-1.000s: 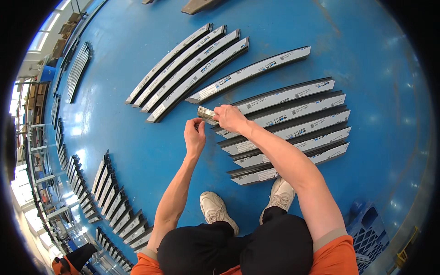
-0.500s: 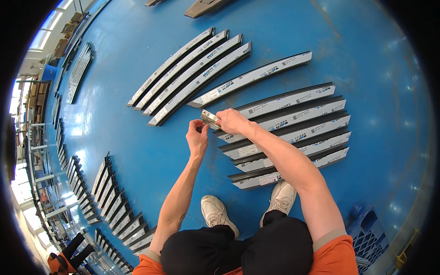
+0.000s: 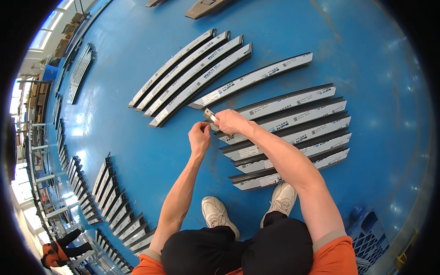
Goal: Manually attaching small metal clips to curved metal profiles laid out on an industrial floor.
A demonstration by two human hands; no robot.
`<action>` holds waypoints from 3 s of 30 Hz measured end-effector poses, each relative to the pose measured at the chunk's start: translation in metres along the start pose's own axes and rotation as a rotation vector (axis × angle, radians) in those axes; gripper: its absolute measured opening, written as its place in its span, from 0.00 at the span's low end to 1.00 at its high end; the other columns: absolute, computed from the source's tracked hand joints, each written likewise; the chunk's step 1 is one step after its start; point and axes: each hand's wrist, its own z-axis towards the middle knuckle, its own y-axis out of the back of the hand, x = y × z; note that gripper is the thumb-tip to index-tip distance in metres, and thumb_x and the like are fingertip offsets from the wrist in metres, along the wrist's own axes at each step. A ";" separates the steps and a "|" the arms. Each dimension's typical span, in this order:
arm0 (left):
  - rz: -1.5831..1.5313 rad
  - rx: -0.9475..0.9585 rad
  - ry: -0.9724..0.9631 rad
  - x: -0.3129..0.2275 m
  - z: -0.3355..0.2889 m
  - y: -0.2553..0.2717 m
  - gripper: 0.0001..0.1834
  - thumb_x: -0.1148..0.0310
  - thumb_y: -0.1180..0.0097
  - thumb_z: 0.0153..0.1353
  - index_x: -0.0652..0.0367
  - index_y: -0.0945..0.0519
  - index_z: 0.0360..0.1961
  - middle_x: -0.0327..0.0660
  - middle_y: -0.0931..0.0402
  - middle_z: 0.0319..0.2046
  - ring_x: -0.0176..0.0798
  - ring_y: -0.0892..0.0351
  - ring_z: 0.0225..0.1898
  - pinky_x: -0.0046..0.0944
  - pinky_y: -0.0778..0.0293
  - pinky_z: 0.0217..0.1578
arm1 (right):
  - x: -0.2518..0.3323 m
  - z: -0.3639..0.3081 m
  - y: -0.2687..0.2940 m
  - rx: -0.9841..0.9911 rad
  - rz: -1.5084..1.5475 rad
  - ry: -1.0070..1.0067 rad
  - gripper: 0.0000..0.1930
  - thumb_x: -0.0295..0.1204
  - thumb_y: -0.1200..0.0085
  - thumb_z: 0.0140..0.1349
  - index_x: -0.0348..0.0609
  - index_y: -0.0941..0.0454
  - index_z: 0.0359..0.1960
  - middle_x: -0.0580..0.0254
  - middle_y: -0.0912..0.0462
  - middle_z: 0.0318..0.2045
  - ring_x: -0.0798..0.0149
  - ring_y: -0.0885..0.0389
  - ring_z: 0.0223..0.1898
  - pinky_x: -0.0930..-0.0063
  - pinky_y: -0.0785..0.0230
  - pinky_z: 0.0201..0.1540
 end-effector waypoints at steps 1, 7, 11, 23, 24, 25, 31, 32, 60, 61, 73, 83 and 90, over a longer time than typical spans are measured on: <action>0.003 -0.004 0.003 0.002 0.000 0.002 0.08 0.71 0.38 0.61 0.65 0.17 0.36 0.44 0.17 0.29 0.41 0.22 0.28 0.38 0.25 0.34 | 0.004 0.001 0.001 0.003 0.002 0.005 0.14 0.39 0.47 0.68 0.40 0.21 0.32 0.48 0.15 0.30 0.42 0.17 0.33 0.54 0.24 0.39; 0.037 0.001 0.032 0.004 0.002 0.004 0.07 0.71 0.40 0.61 0.64 0.18 0.37 0.46 0.17 0.32 0.48 0.20 0.31 0.43 0.23 0.36 | 0.008 0.003 0.007 0.061 0.071 -0.011 0.13 0.38 0.47 0.68 0.41 0.21 0.30 0.49 0.15 0.29 0.44 0.18 0.32 0.55 0.25 0.37; 0.050 0.025 0.046 -0.001 0.003 0.001 0.07 0.71 0.40 0.61 0.65 0.18 0.37 0.47 0.17 0.32 0.48 0.19 0.31 0.43 0.23 0.36 | -0.003 0.002 0.005 0.016 0.107 0.047 0.12 0.37 0.46 0.67 0.42 0.22 0.30 0.50 0.16 0.28 0.45 0.18 0.31 0.56 0.26 0.37; 0.058 0.024 0.080 0.000 0.008 0.003 0.07 0.71 0.41 0.61 0.65 0.18 0.35 0.46 0.18 0.30 0.46 0.21 0.30 0.43 0.24 0.35 | 0.014 -0.001 0.019 0.065 0.128 -0.033 0.10 0.34 0.45 0.65 0.40 0.21 0.31 0.50 0.15 0.28 0.44 0.19 0.30 0.56 0.26 0.36; 0.076 0.032 0.070 0.001 0.008 0.004 0.07 0.71 0.41 0.61 0.64 0.18 0.35 0.47 0.18 0.31 0.48 0.20 0.31 0.44 0.24 0.36 | 0.017 -0.001 0.021 0.072 0.117 -0.039 0.11 0.34 0.45 0.65 0.39 0.21 0.31 0.49 0.16 0.28 0.44 0.20 0.29 0.56 0.27 0.35; 0.094 0.039 0.060 0.001 0.009 0.005 0.06 0.71 0.41 0.61 0.64 0.18 0.35 0.47 0.18 0.31 0.50 0.20 0.31 0.45 0.24 0.36 | 0.021 0.000 0.022 0.079 0.106 -0.044 0.11 0.34 0.45 0.65 0.37 0.22 0.31 0.49 0.16 0.27 0.44 0.20 0.29 0.56 0.27 0.35; 0.047 0.017 -0.180 -0.015 -0.001 0.004 0.03 0.75 0.42 0.59 0.62 0.18 0.34 0.46 0.20 0.30 0.49 0.23 0.30 0.43 0.25 0.36 | 0.021 -0.002 0.014 -0.022 0.036 -0.085 0.11 0.34 0.44 0.63 0.37 0.21 0.30 0.49 0.16 0.26 0.44 0.21 0.27 0.56 0.27 0.34; 0.009 0.022 -0.301 -0.024 -0.011 0.002 0.03 0.76 0.42 0.59 0.62 0.18 0.34 0.45 0.20 0.29 0.47 0.24 0.30 0.41 0.25 0.36 | 0.021 -0.003 0.013 -0.032 0.064 -0.094 0.11 0.34 0.44 0.63 0.37 0.21 0.30 0.49 0.16 0.26 0.43 0.21 0.27 0.56 0.27 0.35; 0.315 0.054 -0.726 0.011 -0.043 0.007 0.10 0.78 0.41 0.55 0.57 0.19 0.39 0.39 0.23 0.41 0.43 0.26 0.34 0.39 0.27 0.37 | 0.002 -0.078 -0.001 -0.081 0.235 -0.013 0.14 0.36 0.44 0.64 0.38 0.24 0.27 0.50 0.18 0.31 0.44 0.21 0.32 0.55 0.28 0.38; 0.315 0.058 -0.729 0.011 -0.043 0.007 0.10 0.78 0.41 0.55 0.57 0.19 0.39 0.39 0.23 0.41 0.43 0.26 0.34 0.39 0.27 0.37 | 0.002 -0.077 -0.001 -0.083 0.237 -0.016 0.14 0.36 0.44 0.64 0.38 0.24 0.27 0.50 0.18 0.31 0.44 0.21 0.32 0.55 0.28 0.38; 0.349 0.113 -0.684 0.006 -0.042 0.002 0.08 0.80 0.40 0.57 0.59 0.20 0.38 0.41 0.23 0.40 0.45 0.26 0.34 0.41 0.25 0.39 | -0.001 -0.072 -0.007 -0.096 0.220 -0.003 0.13 0.35 0.44 0.65 0.38 0.24 0.28 0.51 0.18 0.31 0.45 0.22 0.32 0.57 0.28 0.39; 0.066 0.039 -0.441 -0.004 -0.057 0.004 0.08 0.80 0.39 0.59 0.61 0.21 0.40 0.43 0.24 0.39 0.47 0.24 0.36 0.41 0.25 0.40 | -0.003 -0.072 -0.003 -0.045 0.220 -0.009 0.12 0.35 0.44 0.64 0.38 0.24 0.28 0.51 0.18 0.30 0.45 0.21 0.32 0.57 0.28 0.38; 0.129 0.058 -0.434 -0.001 -0.054 -0.001 0.08 0.81 0.39 0.58 0.62 0.22 0.38 0.44 0.23 0.38 0.46 0.24 0.36 0.40 0.26 0.39 | -0.003 -0.070 -0.014 -0.154 0.121 0.036 0.14 0.36 0.44 0.64 0.40 0.25 0.25 0.50 0.18 0.27 0.42 0.20 0.31 0.55 0.27 0.36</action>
